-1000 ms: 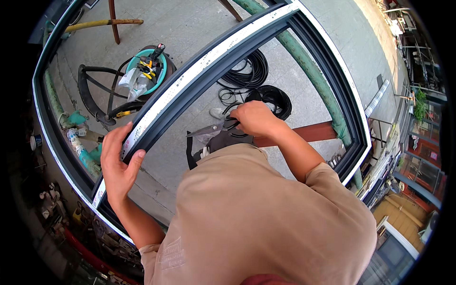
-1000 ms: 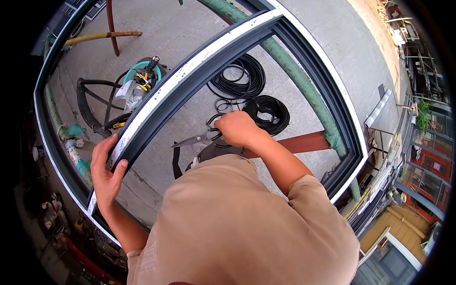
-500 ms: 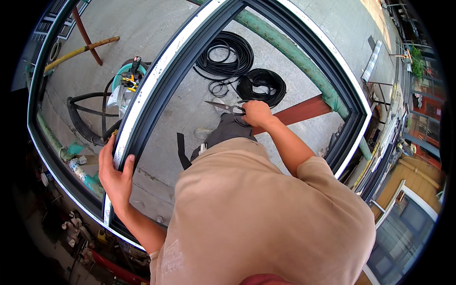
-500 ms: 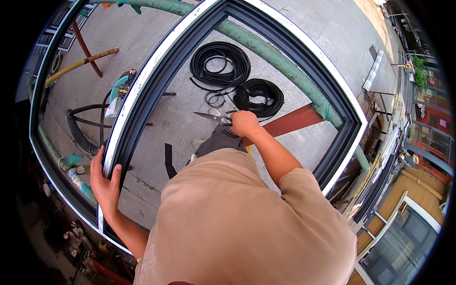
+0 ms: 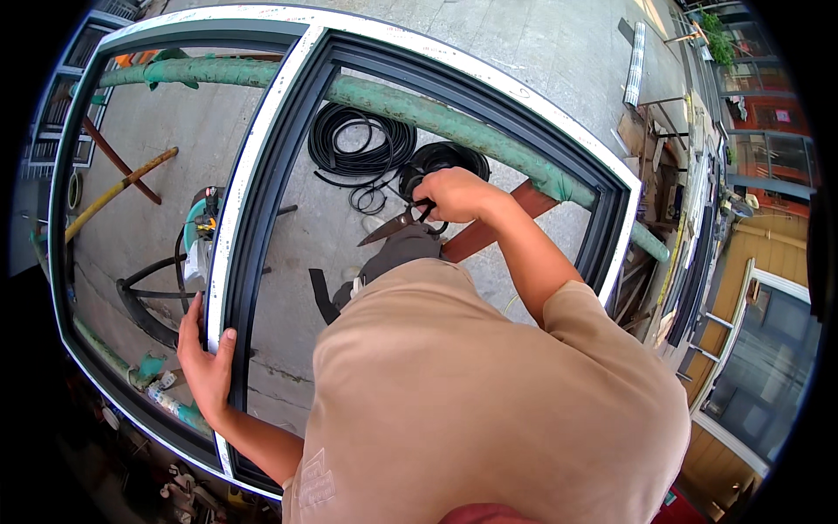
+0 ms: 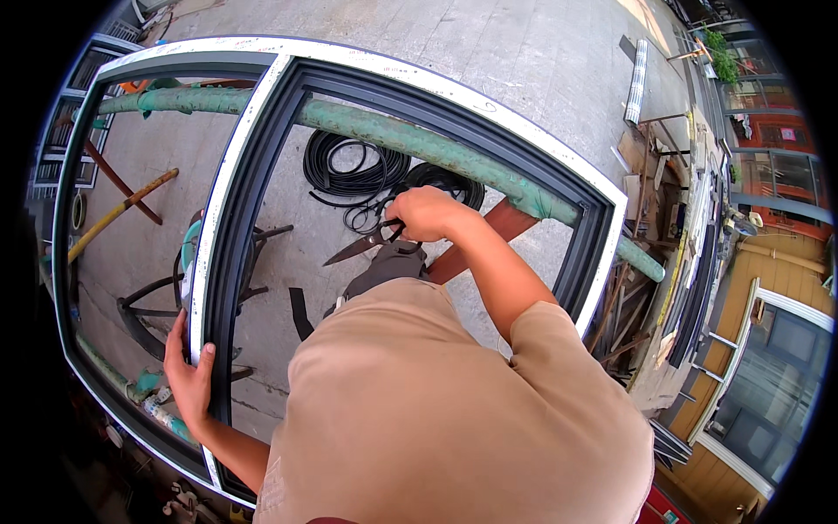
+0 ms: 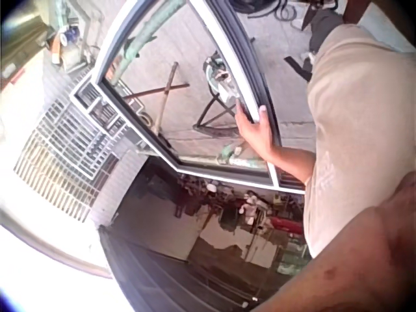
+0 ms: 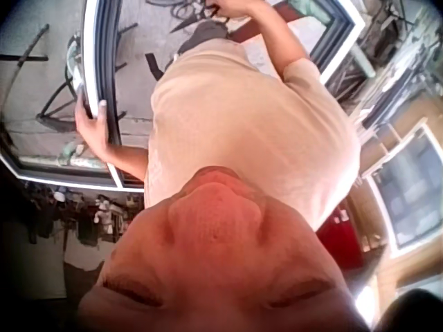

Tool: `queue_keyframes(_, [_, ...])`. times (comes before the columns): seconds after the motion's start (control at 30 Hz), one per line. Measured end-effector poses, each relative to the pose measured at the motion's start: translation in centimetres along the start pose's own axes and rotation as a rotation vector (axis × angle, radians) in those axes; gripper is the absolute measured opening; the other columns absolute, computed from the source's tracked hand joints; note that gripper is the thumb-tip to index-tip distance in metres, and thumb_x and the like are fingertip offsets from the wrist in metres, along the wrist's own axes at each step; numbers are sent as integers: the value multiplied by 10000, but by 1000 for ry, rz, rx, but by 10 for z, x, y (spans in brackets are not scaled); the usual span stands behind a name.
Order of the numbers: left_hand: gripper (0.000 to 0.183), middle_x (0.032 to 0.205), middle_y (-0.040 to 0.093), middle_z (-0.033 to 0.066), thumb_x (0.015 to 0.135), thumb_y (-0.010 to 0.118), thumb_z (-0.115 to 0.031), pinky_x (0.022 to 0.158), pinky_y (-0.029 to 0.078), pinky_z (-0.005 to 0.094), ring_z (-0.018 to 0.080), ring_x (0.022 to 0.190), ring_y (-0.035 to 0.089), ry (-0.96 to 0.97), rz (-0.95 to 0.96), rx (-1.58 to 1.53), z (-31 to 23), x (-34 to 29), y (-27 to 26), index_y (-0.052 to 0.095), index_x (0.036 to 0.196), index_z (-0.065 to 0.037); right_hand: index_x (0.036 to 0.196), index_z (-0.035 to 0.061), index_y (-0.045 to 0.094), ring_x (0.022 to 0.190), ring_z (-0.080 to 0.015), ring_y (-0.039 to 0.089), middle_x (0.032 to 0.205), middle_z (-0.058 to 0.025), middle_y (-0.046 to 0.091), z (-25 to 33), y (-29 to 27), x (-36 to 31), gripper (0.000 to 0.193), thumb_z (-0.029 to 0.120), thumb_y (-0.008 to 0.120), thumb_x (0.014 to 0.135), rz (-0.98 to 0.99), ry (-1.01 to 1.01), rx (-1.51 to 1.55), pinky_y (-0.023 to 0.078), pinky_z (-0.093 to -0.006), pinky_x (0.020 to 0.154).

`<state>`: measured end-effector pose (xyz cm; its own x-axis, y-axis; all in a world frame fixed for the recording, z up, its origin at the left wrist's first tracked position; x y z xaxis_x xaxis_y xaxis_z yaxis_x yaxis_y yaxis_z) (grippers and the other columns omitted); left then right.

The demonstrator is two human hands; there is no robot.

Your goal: The person installs a black rubber sealant strip into the groove of a metal window frame. They press the strip into place by hand, using shears to cut the strip to the correct length at the corners and ends.

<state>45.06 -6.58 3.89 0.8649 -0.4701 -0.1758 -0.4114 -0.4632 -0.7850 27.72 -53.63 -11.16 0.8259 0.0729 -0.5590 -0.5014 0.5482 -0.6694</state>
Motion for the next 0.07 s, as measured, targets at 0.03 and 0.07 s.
queue_keyframes(0.03, [773,1435,685,212,900,875,-364,1155,478,445,345,1304,656,38,2,34,-5,6,3,615,1542,-22,1025,128,797,999,-386,749,1005,-134,792,3,-9,-7,238,205,860,808,-44,13,22,572,-501,837])
queue_keyframes(0.07, [771,1457,677,216,896,881,-335,1184,458,452,359,1334,651,42,47,68,-6,13,4,609,1547,-23,1020,118,802,1014,-382,746,1059,-133,795,10,-18,-17,244,194,874,800,-89,23,48,569,-497,847])
Point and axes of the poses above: each hand's wrist, its own x-axis towards the middle knuckle, its own y-axis out of the palm, z = x × y, the point moved 3 cm from there along x, towards the middle knuckle
